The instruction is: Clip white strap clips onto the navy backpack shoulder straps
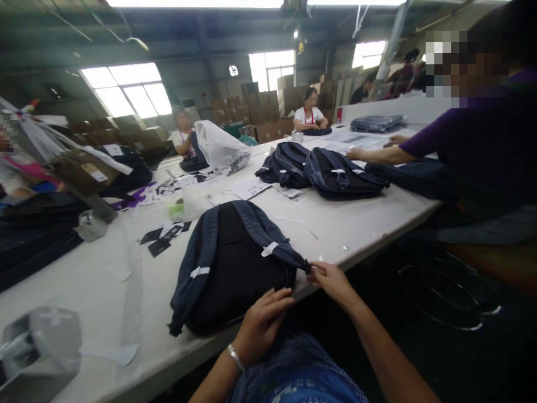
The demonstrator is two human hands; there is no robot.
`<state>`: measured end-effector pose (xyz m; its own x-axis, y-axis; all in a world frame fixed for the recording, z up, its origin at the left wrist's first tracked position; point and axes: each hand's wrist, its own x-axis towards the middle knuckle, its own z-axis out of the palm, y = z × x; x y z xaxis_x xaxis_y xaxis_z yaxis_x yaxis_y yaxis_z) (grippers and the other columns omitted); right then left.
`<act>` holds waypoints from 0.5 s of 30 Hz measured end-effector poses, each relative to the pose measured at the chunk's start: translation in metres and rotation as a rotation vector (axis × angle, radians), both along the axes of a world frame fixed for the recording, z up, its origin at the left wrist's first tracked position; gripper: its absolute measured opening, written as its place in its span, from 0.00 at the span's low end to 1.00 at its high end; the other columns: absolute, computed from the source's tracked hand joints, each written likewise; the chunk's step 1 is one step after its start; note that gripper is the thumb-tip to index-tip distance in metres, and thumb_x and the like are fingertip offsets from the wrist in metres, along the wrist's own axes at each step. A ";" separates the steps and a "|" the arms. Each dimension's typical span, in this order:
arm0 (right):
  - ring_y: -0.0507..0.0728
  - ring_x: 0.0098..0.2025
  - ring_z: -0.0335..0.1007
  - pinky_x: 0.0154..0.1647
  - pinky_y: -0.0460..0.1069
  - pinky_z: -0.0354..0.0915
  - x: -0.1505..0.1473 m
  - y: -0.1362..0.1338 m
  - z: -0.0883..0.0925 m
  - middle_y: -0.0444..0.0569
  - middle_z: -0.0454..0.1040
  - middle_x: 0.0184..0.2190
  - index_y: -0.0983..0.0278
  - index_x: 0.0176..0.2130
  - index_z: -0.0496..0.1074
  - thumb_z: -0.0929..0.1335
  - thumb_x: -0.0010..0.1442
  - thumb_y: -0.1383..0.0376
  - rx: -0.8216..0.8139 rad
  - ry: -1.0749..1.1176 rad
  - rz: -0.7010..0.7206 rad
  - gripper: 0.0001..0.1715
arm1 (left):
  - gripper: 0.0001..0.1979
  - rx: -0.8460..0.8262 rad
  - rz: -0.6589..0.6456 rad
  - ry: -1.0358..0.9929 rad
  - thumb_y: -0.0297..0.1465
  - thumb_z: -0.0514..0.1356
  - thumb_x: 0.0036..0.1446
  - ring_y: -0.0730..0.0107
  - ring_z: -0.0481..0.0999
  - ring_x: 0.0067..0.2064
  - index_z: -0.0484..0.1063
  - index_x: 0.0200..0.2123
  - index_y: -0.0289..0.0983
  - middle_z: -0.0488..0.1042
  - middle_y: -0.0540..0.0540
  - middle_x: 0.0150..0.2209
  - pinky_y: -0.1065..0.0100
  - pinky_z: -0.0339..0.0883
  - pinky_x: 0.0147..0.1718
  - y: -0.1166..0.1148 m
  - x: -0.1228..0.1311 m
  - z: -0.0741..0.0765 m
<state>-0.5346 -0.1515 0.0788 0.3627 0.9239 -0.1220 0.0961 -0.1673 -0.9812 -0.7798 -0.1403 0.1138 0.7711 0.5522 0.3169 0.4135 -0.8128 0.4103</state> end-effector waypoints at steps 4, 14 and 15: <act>0.59 0.51 0.71 0.53 0.56 0.66 0.006 -0.010 0.037 0.52 0.74 0.49 0.59 0.51 0.71 0.61 0.60 0.66 0.234 -0.709 -0.204 0.21 | 0.17 0.104 0.356 -0.201 0.29 0.52 0.62 0.65 0.70 0.55 0.69 0.53 0.48 0.69 0.51 0.56 0.62 0.66 0.55 0.018 -0.083 0.044; 0.65 0.68 0.38 0.66 0.65 0.40 -0.082 0.067 0.019 0.51 0.44 0.67 0.57 0.63 0.54 0.65 0.59 0.52 0.318 -1.098 0.497 0.36 | 0.28 0.286 0.482 0.238 0.39 0.51 0.61 0.52 0.49 0.66 0.54 0.63 0.39 0.51 0.43 0.65 0.46 0.50 0.61 0.074 -0.125 -0.028; 0.64 0.68 0.38 0.66 0.66 0.40 -0.079 0.065 0.019 0.50 0.44 0.67 0.56 0.63 0.54 0.64 0.60 0.52 0.305 -1.062 0.526 0.35 | 0.28 0.255 0.481 0.233 0.39 0.51 0.60 0.52 0.49 0.66 0.54 0.63 0.41 0.50 0.44 0.65 0.46 0.50 0.61 0.072 -0.126 -0.030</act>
